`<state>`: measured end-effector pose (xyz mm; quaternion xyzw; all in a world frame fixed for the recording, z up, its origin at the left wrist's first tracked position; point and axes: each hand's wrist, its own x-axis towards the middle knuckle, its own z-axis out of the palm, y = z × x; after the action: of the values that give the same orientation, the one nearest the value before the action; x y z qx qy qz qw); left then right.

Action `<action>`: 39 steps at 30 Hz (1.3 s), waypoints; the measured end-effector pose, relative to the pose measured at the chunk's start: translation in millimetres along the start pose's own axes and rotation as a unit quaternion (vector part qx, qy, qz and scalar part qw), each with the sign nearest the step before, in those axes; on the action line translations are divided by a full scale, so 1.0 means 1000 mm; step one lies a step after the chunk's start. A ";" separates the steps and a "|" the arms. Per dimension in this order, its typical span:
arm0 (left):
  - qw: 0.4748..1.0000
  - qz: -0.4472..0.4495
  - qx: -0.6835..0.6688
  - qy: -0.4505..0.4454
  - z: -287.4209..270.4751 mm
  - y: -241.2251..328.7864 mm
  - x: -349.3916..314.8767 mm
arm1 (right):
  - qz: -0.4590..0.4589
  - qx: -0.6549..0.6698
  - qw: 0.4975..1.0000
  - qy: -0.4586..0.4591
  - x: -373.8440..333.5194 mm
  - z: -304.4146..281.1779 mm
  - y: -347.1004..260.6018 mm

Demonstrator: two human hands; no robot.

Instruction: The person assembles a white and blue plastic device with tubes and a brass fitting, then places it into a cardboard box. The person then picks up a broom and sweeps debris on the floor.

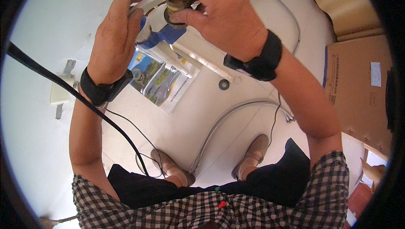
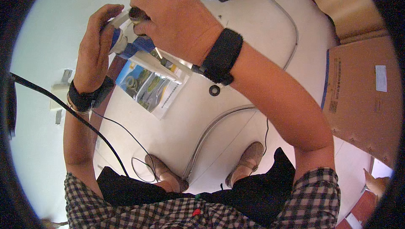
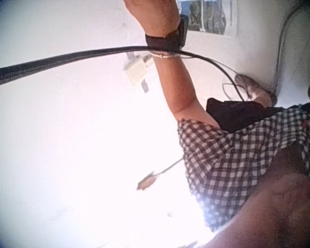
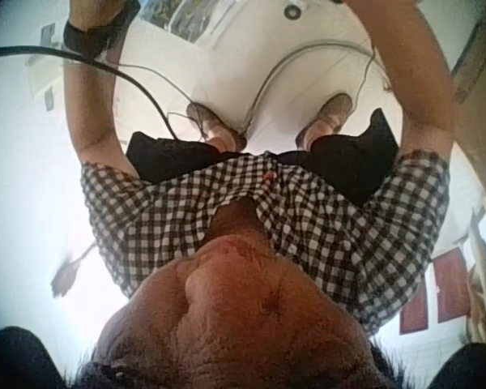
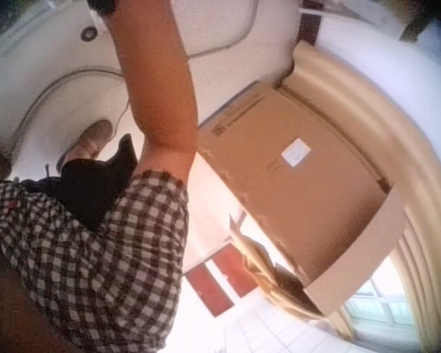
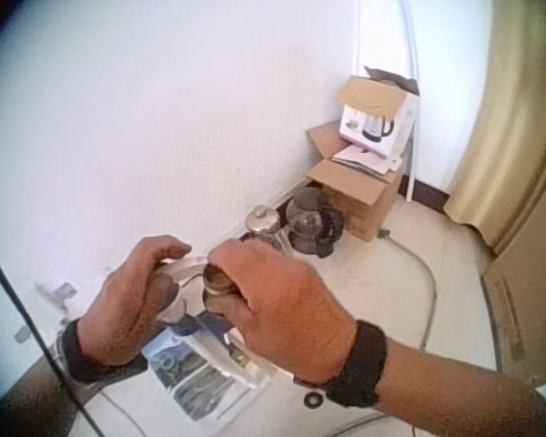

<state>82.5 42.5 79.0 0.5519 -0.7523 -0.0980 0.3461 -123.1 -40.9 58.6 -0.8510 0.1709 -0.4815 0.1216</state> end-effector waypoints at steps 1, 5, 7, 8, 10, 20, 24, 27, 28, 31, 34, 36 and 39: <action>1.000 0.013 0.007 -0.006 0.001 -0.001 -0.001 | -0.017 -0.009 1.000 0.023 0.006 -0.003 -0.003; 0.998 -0.043 -0.031 -0.016 0.002 0.005 -0.002 | -0.073 0.038 0.989 0.119 0.028 -0.018 -0.011; 0.997 -0.064 -0.043 -0.032 0.000 0.004 -0.003 | -0.047 0.037 0.995 0.082 0.023 -0.022 -0.014; 0.998 -0.044 -0.035 -0.022 0.001 0.004 -0.003 | -0.015 -0.003 1.000 0.017 0.013 -0.022 -0.015; 1.000 0.002 -0.024 0.001 0.005 0.007 -0.001 | 0.010 -0.077 0.992 -0.097 -0.009 -0.015 -0.013; 0.999 -0.029 -0.008 -0.021 0.007 0.010 -0.001 | -0.003 0.113 0.990 0.085 0.027 -0.035 -0.021; 0.999 0.051 0.013 -0.012 0.011 0.008 0.006 | -0.010 -0.031 0.999 -0.041 -0.013 -0.013 -0.002; 0.999 0.036 0.025 -0.019 0.009 0.010 0.006 | 0.111 -0.039 0.979 -0.169 -0.036 -0.018 -0.011; 0.999 0.017 0.020 -0.027 0.008 0.012 0.004 | 0.061 -0.038 0.990 -0.118 -0.038 -0.020 -0.010; 0.999 -0.005 -0.011 -0.030 0.003 -0.007 -0.001 | 0.028 -0.015 0.999 0.002 -0.016 -0.022 -0.002; 0.995 0.082 0.058 -0.030 0.002 -0.017 0.003 | 0.191 0.081 0.978 -0.026 0.013 -0.040 -0.017; 0.985 0.103 0.114 -0.073 -0.006 -0.013 0.005 | 0.293 0.160 0.942 -0.045 0.015 -0.044 -0.022; 0.982 0.094 0.084 -0.142 -0.022 -0.011 0.006 | 0.316 0.223 0.921 -0.050 -0.001 -0.037 -0.020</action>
<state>103.7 38.3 91.7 0.4866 -0.8477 -0.0793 0.1958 -152.2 -23.9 84.1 -0.7264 0.3134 -0.4007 0.4622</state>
